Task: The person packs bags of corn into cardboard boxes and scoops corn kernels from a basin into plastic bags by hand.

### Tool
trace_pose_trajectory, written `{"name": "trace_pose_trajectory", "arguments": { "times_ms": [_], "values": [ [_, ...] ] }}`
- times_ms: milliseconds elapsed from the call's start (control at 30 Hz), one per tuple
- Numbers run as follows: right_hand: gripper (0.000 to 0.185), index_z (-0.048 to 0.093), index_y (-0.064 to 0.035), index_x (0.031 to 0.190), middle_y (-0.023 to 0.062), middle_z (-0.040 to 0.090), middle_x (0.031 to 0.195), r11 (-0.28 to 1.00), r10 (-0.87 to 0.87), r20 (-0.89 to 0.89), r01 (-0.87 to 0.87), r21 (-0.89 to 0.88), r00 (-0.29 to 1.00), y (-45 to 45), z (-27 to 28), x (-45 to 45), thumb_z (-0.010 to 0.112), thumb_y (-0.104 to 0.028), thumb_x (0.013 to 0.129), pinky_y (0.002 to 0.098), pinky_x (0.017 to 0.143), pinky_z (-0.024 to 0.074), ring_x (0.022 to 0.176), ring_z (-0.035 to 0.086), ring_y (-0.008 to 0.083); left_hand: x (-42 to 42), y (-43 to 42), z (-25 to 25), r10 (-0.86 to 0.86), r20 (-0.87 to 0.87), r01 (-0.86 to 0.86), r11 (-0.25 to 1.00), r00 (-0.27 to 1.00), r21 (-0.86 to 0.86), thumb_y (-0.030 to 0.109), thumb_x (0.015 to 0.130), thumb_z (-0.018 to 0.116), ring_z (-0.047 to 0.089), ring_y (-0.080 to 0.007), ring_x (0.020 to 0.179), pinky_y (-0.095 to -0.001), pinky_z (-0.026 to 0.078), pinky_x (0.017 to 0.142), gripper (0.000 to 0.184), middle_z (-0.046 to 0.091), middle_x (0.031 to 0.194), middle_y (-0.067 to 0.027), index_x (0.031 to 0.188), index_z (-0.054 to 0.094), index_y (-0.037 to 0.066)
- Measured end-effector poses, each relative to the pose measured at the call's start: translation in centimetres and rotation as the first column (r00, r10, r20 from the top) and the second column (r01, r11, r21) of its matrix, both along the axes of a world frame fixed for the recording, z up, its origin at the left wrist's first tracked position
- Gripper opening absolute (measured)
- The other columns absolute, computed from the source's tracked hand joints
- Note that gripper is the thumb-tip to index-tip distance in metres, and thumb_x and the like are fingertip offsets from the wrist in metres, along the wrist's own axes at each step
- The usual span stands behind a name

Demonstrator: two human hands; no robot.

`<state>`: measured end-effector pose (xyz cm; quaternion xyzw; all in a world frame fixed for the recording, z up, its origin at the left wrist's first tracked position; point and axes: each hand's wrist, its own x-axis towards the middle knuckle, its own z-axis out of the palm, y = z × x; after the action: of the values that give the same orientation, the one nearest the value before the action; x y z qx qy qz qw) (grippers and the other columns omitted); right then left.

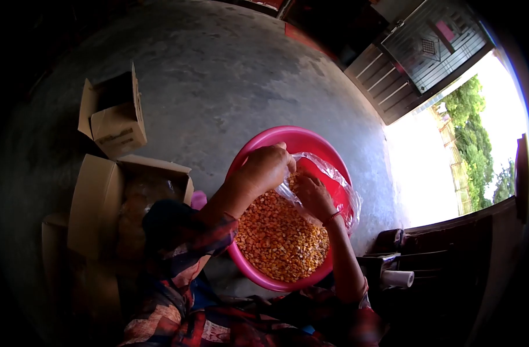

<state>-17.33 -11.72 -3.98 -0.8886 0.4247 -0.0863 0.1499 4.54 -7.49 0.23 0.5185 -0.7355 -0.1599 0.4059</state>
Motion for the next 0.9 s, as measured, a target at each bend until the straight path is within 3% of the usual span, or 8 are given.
{"name": "trace_pose_trajectory", "arguments": {
  "times_ms": [67, 133, 233, 333, 467, 633, 733, 900],
  "values": [
    [0.041, 0.05, -0.0082, 0.119, 0.0148, 0.047, 0.123, 1.0, 0.017, 0.063, -0.015, -0.026, 0.998, 1.0, 1.8, 1.0, 0.06, -0.012, 0.079, 0.0382, 0.095, 0.0399, 0.116, 0.045, 0.0314, -0.1, 0.0, -0.3, -0.03, 0.026, 0.03, 1.0, 0.999, -0.008, 0.003, 0.073, 0.054, 0.062, -0.0301, 0.08, -0.0381, 0.049, 0.075, 0.02, 0.062, 0.084, -0.0153, 0.085, 0.069, 0.01],
    [0.043, 0.049, -0.0088, 0.121, 0.0151, 0.046, 0.125, 0.998, 0.034, 0.126, -0.027, -0.056, 0.991, 1.2, 2.4, 2.2, 0.059, -0.013, 0.08, 0.0385, 0.096, 0.039, 0.117, 0.044, 0.0316, -0.1, 0.2, 0.5, -0.053, 0.094, 0.033, 0.977, 0.994, 0.211, 0.002, 0.072, 0.053, 0.062, -0.0309, 0.082, -0.0389, 0.049, 0.076, 0.02, 0.063, 0.085, -0.0168, 0.083, 0.069, 0.007],
    [0.05, 0.039, -0.0132, 0.13, 0.0176, 0.031, 0.138, 0.99, 0.142, 0.035, -0.142, -0.001, 0.989, 1.0, 1.6, 4.2, 0.053, -0.028, 0.085, 0.0477, 0.104, 0.0256, 0.129, 0.026, 0.0365, -0.2, 0.2, 1.4, -0.059, 0.208, -0.02, 0.932, 0.976, 0.361, 0.003, 0.072, 0.052, 0.062, -0.0312, 0.084, -0.0403, 0.049, 0.075, 0.019, 0.064, 0.085, -0.0183, 0.083, 0.067, 0.004],
    [0.052, 0.035, -0.0153, 0.133, 0.0156, 0.029, 0.14, 0.987, 0.11, -0.162, -0.127, -0.099, 0.981, 0.1, -0.7, 4.7, 0.05, -0.031, 0.087, 0.0511, 0.104, 0.0233, 0.13, 0.025, 0.0361, -0.2, 0.0, 0.9, -0.024, 0.197, -0.037, 0.953, 0.98, 0.299, 0.004, 0.072, 0.051, 0.062, -0.0314, 0.084, -0.0411, 0.049, 0.074, 0.017, 0.064, 0.084, -0.0186, 0.081, 0.066, 0.001],
    [0.052, 0.036, -0.0163, 0.132, 0.0145, 0.027, 0.141, 0.997, 0.043, -0.149, -0.052, -0.055, 0.988, 0.4, 0.6, 4.6, 0.05, -0.034, 0.085, 0.0534, 0.103, 0.0218, 0.132, 0.021, 0.0348, 0.0, -0.1, 0.5, -0.054, 0.21, -0.004, 0.964, 0.976, 0.265, 0.008, 0.077, 0.05, 0.061, -0.0328, 0.083, -0.0416, 0.047, 0.077, 0.021, 0.063, 0.087, -0.0184, 0.092, 0.065, 0.005],
    [0.047, 0.049, -0.0132, 0.122, 0.016, 0.04, 0.131, 0.999, 0.021, 0.167, -0.029, 0.044, 0.986, 0.2, 2.0, 2.8, 0.061, -0.013, 0.076, 0.0405, 0.098, 0.0381, 0.119, 0.042, 0.0344, 0.1, 0.1, 1.2, -0.051, 0.025, 0.044, 0.974, 0.998, 0.221, 0.006, 0.076, 0.053, 0.061, -0.0308, 0.083, -0.0387, 0.047, 0.077, 0.02, 0.064, 0.086, -0.0169, 0.093, 0.064, 0.004],
    [0.051, 0.043, -0.01, 0.126, 0.0156, 0.04, 0.131, 0.999, 0.032, 0.204, -0.035, 0.011, 0.978, 0.3, 3.8, 2.6, 0.058, -0.01, 0.077, 0.04, 0.096, 0.0402, 0.12, 0.041, 0.0344, 0.2, -0.1, 0.8, -0.075, -0.011, 0.076, 0.98, 0.997, 0.184, 0.007, 0.076, 0.053, 0.062, -0.03, 0.083, -0.0378, 0.048, 0.077, 0.021, 0.064, 0.087, -0.0169, 0.093, 0.064, 0.004],
    [0.051, 0.038, -0.008, 0.131, 0.0163, 0.034, 0.136, 0.953, 0.206, -0.13, -0.229, -0.196, 0.97, 0.6, -0.2, 2.1, 0.054, -0.008, 0.082, 0.0396, 0.099, 0.0362, 0.127, 0.032, 0.0315, 0.0, -0.3, 0.4, -0.048, 0.001, 0.047, 0.981, 0.999, 0.191, 0.008, 0.077, 0.055, 0.061, -0.0308, 0.086, -0.0381, 0.047, 0.079, 0.02, 0.063, 0.09, -0.0176, 0.093, 0.064, 0.002]
  ]
}}
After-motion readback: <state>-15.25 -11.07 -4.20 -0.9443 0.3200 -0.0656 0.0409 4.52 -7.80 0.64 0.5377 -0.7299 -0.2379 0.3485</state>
